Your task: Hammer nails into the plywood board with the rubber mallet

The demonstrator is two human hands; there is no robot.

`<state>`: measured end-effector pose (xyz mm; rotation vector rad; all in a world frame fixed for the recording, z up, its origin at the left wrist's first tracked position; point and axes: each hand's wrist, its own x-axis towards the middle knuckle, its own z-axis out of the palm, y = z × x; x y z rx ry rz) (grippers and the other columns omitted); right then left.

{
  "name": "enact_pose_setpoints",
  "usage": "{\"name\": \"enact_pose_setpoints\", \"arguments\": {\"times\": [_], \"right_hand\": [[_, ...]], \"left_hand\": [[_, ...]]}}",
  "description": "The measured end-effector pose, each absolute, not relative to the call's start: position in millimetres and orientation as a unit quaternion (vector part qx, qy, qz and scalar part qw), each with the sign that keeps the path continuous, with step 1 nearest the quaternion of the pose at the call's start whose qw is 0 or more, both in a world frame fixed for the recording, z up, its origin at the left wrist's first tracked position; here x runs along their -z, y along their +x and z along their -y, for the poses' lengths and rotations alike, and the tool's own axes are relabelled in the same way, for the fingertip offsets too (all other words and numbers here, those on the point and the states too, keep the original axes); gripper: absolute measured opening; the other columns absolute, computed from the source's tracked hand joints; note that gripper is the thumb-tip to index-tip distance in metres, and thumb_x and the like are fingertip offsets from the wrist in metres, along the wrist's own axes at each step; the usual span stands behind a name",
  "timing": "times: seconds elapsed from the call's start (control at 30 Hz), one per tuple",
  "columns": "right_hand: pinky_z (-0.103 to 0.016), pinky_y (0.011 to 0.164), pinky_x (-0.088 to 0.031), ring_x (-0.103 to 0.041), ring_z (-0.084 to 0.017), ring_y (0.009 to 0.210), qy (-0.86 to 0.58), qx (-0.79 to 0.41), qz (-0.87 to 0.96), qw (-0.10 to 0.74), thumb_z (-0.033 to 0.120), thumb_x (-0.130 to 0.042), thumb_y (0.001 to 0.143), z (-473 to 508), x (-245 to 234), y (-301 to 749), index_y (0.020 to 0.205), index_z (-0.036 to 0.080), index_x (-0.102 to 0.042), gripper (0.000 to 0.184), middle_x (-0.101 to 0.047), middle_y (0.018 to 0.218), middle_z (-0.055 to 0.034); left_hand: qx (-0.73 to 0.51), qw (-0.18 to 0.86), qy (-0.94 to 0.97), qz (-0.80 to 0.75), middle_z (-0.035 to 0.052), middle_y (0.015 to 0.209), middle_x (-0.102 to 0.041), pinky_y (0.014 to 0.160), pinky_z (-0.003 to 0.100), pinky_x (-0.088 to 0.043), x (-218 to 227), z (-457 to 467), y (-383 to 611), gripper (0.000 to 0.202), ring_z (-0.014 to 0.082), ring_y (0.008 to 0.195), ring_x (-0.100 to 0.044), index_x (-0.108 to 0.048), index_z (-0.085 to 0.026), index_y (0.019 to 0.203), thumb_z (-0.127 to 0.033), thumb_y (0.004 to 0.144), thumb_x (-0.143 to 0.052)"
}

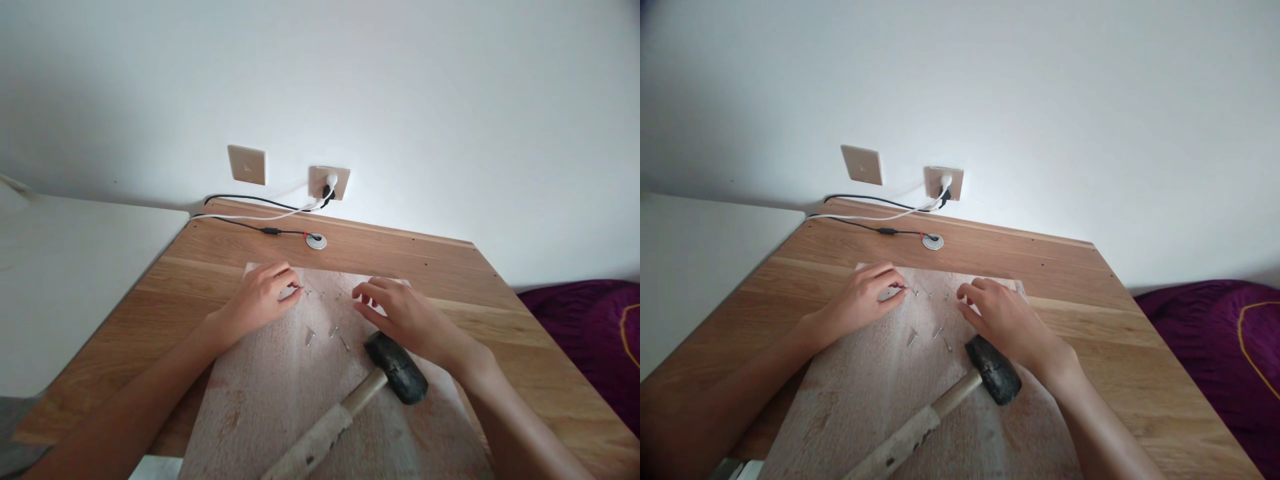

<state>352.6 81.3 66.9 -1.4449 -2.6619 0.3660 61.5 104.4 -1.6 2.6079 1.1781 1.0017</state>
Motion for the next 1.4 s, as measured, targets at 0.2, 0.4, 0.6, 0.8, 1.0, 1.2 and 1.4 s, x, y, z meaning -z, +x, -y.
{"name": "enact_pose_setpoints", "arguments": {"times": [0.2, 0.4, 0.6, 0.8, 1.0, 1.2, 1.4], "right_hand": [[-0.03, 0.071, -0.047, -0.076, -0.023, 0.084, -0.549, -0.037, 0.834, -0.048, 0.034, -0.055, 0.11, -92.9, -67.4, 345.5, 0.088, 0.02, -0.075, 0.033, -0.08, 0.092, -0.0076], [-0.03, 0.063, -0.042, -0.077, -0.025, 0.08, -0.546, -0.017, 0.834, -0.076, 0.033, -0.051, 0.111, -94.3, -64.9, 335.7, 0.077, 0.019, -0.074, 0.042, -0.08, 0.087, -0.01], [-0.029, 0.063, -0.043, -0.077, -0.025, 0.081, -0.546, -0.01, 0.833, -0.09, 0.027, -0.051, 0.109, -96.5, -63.6, 333.3, 0.079, 0.018, -0.074, 0.039, -0.08, 0.089, -0.0109], [-0.029, 0.066, -0.044, -0.077, -0.025, 0.088, -0.54, -0.014, 0.836, -0.092, 0.018, -0.053, 0.106, -94.7, -65.3, 330.9, 0.091, 0.017, -0.075, 0.027, -0.081, 0.095, -0.0117], [-0.029, 0.07, -0.045, -0.075, -0.023, 0.087, -0.533, -0.029, 0.843, -0.059, 0.017, -0.053, 0.105, -90.6, -72.1, 332.6, 0.098, 0.018, -0.073, 0.022, -0.079, 0.1, -0.0085], [-0.026, 0.073, -0.047, -0.069, -0.017, 0.08, -0.392, -0.247, 0.886, 0.018, 0.021, -0.058, 0.105, -71.6, -82.9, 334.3, 0.098, 0.018, -0.073, 0.016, -0.075, 0.092, -0.0035], [-0.028, 0.073, -0.046, -0.071, -0.019, 0.083, -0.412, -0.217, 0.885, 0.01, 0.023, -0.057, 0.108, -73.5, -77.5, 329.5, 0.104, 0.018, -0.073, 0.017, -0.076, 0.096, -0.005]], "left_hand": [[-0.319, 0.184, 0.886, -0.282, 0.0028, 0.087, -0.069, 0.072, 0.029, -0.05, -10.4, -87.6, 72.5, 0.011, 0.0161, 0.08, -0.065, -0.066, -0.019, 0.085, -0.018, 0.096, -0.067], [-0.327, 0.166, 0.869, -0.333, 0.0032, 0.09, -0.067, 0.075, 0.031, -0.051, -0.9, -88.7, 76.8, 0.01, 0.0181, 0.084, -0.066, -0.066, -0.019, 0.091, -0.021, 0.1, -0.064], [-0.322, 0.152, 0.848, -0.392, 0.0054, 0.105, -0.069, 0.086, 0.035, -0.055, 10.8, -97.2, 76.8, 0.011, 0.0207, 0.095, -0.068, -0.071, -0.022, 0.108, -0.022, 0.102, -0.062], [-0.307, 0.14, 0.855, -0.394, 0.006, 0.104, -0.071, 0.086, 0.035, -0.056, 14.1, -99.3, 77.8, 0.014, 0.0216, 0.098, -0.069, -0.073, -0.02, 0.109, -0.018, 0.103, -0.06], [-0.306, 0.102, 0.871, -0.37, 0.0047, 0.1, -0.071, 0.087, 0.033, -0.055, 17.6, -103.5, 77.8, 0.016, 0.0201, 0.097, -0.068, -0.073, -0.02, 0.101, -0.019, 0.105, -0.058], [-0.293, 0.062, 0.874, -0.383, 0.005, 0.095, -0.069, 0.082, 0.033, -0.054, 13.5, -103.7, 80.6, 0.011, 0.0202, 0.09, -0.067, -0.07, -0.017, 0.093, -0.021, 0.102, -0.066], [-0.296, 0.055, 0.871, -0.388, 0.0041, 0.093, -0.067, 0.08, 0.033, -0.053, 13.2, -102.9, 81.8, 0.011, 0.0204, 0.089, -0.066, -0.069, -0.017, 0.091, -0.022, 0.1, -0.07]]}}
